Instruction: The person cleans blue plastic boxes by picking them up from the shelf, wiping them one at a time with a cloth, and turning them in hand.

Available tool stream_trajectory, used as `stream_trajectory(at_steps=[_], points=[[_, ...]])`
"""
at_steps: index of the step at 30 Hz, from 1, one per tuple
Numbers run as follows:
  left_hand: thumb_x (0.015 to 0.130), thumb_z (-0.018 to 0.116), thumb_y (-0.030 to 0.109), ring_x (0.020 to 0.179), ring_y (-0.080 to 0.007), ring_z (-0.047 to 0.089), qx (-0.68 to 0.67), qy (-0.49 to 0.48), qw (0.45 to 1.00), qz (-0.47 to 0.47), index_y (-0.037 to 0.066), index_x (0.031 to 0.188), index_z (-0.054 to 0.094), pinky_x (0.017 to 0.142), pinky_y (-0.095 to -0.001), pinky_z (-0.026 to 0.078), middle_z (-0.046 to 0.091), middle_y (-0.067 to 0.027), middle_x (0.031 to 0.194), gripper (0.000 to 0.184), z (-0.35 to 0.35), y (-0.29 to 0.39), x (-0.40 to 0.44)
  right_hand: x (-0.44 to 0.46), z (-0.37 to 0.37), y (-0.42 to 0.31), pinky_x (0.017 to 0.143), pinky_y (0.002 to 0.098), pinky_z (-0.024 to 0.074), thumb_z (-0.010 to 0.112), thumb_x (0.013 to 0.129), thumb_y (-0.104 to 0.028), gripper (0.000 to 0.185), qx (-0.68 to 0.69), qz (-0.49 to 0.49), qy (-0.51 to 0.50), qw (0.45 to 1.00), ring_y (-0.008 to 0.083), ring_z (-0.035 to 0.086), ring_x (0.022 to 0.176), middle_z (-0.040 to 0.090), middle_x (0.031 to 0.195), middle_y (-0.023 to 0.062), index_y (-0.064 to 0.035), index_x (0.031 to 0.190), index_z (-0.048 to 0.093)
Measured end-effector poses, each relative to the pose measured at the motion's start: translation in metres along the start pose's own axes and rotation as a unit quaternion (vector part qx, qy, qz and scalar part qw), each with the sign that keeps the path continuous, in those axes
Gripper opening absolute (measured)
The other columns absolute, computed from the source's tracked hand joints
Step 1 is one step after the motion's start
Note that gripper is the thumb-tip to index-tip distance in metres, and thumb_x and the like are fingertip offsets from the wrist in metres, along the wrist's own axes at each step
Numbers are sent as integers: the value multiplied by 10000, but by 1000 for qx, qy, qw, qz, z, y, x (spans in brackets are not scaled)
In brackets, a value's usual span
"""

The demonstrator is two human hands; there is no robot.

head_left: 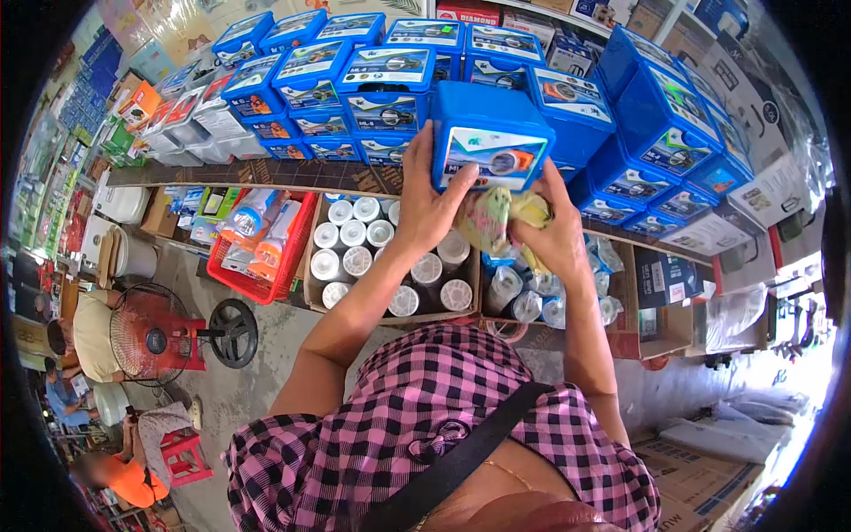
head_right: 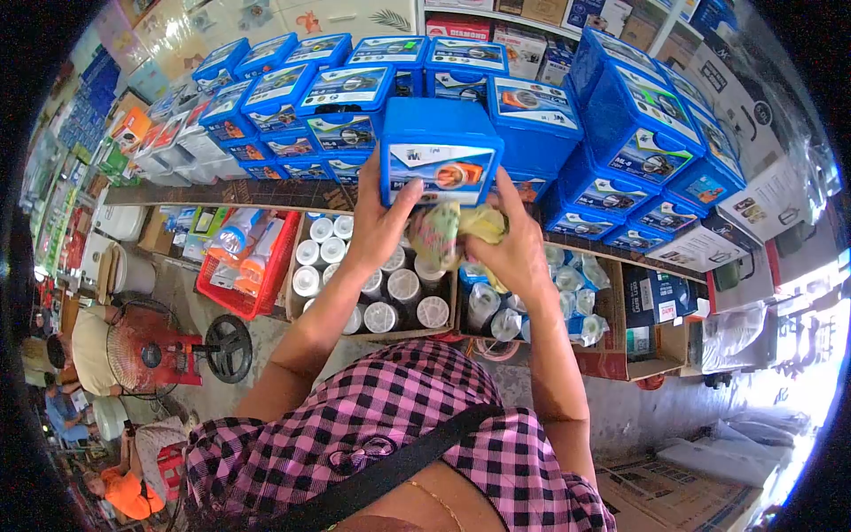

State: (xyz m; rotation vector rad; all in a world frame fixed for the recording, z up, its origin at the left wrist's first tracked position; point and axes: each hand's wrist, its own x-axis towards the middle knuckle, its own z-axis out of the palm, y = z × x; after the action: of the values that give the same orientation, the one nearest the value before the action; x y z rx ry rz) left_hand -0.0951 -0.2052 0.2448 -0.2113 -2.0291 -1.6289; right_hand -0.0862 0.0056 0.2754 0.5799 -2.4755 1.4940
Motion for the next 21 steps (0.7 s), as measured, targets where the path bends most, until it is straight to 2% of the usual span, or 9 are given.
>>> stream_trajectory(at_steps=[5, 8, 10, 13, 15, 16, 17, 19, 21], points=[[734, 804, 235, 1257, -269, 514, -339, -78, 935, -69, 103, 1524, 139, 1032, -400, 452, 388, -157, 1437, 1041, -12, 43, -41, -62, -28, -16, 989, 352, 454, 770, 543, -2, 1088, 96, -7, -40, 995, 235, 640, 1082, 688, 1104, 131, -64, 1526, 308], [682, 672, 176, 1273, -265, 518, -526, -89, 823, -194, 86, 1527, 196, 1041, -401, 459, 481, -125, 1397, 974, -10, 32, -56, -80, -72, -27, 939, 383, 487, 777, 562, -13, 787, -16, -142, -149, 979, 265, 652, 1037, 688, 1108, 138, -25, 1326, 585], [671, 596, 144, 1274, -261, 524, -521, -88, 822, -214, 78, 1523, 231, 1031, -388, 469, 497, -126, 1397, 929, -9, 39, -61, -98, -104, -23, 902, 414, 505, 772, 611, -50, 589, 13, -97, -86, 991, 288, 651, 1026, 684, 1122, 158, 3, 1188, 668], [689, 590, 111, 1211, -227, 560, -499, -111, 825, -242, 89, 1516, 241, 989, -346, 484, 517, -102, 1357, 898, 2, 39, -73, -123, -101, -22, 861, 365, 539, 746, 703, -91, 506, 140, 70, 266, 951, 247, 674, 963, 686, 1080, 130, 49, 1173, 622], [699, 596, 130, 1162, -210, 573, -406, -166, 861, -257, 87, 1501, 253, 950, -322, 489, 530, -87, 1319, 874, 20, 33, -92, -130, -79, 3, 894, 375, 519, 710, 740, -101, 478, 139, 72, 188, 970, 267, 654, 1017, 631, 1184, 148, 39, 1187, 608], [708, 601, 149, 1112, -194, 587, -310, -213, 890, -256, 84, 1487, 265, 912, -299, 494, 544, -73, 1282, 851, 32, 31, -100, -114, -66, -5, 978, 419, 450, 695, 748, -176, 470, -101, -36, 91, 990, 318, 573, 1146, 560, 1272, 190, 10, 1171, 611], [712, 617, 164, 1015, -156, 590, -395, -141, 854, -308, 89, 1452, 300, 836, -253, 484, 556, -46, 1209, 809, 54, 30, -109, -100, -55, -7, 1032, 435, 385, 651, 750, -236, 467, 29, -123, 56, 990, 350, 496, 1218, 511, 1309, 207, -10, 1157, 608], [706, 623, 158, 1011, -150, 592, -387, -203, 832, -343, 98, 1445, 306, 829, -249, 483, 557, -47, 1201, 807, 48, 19, -116, -90, -58, 6, 1033, 418, 390, 624, 802, -271, 481, 80, -88, 54, 991, 351, 496, 1246, 511, 1331, 194, 5, 1194, 592], [714, 623, 158, 937, -114, 579, -384, -263, 788, -403, 114, 1445, 307, 773, -239, 473, 558, -45, 1164, 797, 39, 11, -125, -98, -60, 25, 997, 366, 426, 571, 914, -215, 389, 198, 16, 55, 978, 235, 540, 1197, 581, 1296, 137, -6, 1241, 593]])
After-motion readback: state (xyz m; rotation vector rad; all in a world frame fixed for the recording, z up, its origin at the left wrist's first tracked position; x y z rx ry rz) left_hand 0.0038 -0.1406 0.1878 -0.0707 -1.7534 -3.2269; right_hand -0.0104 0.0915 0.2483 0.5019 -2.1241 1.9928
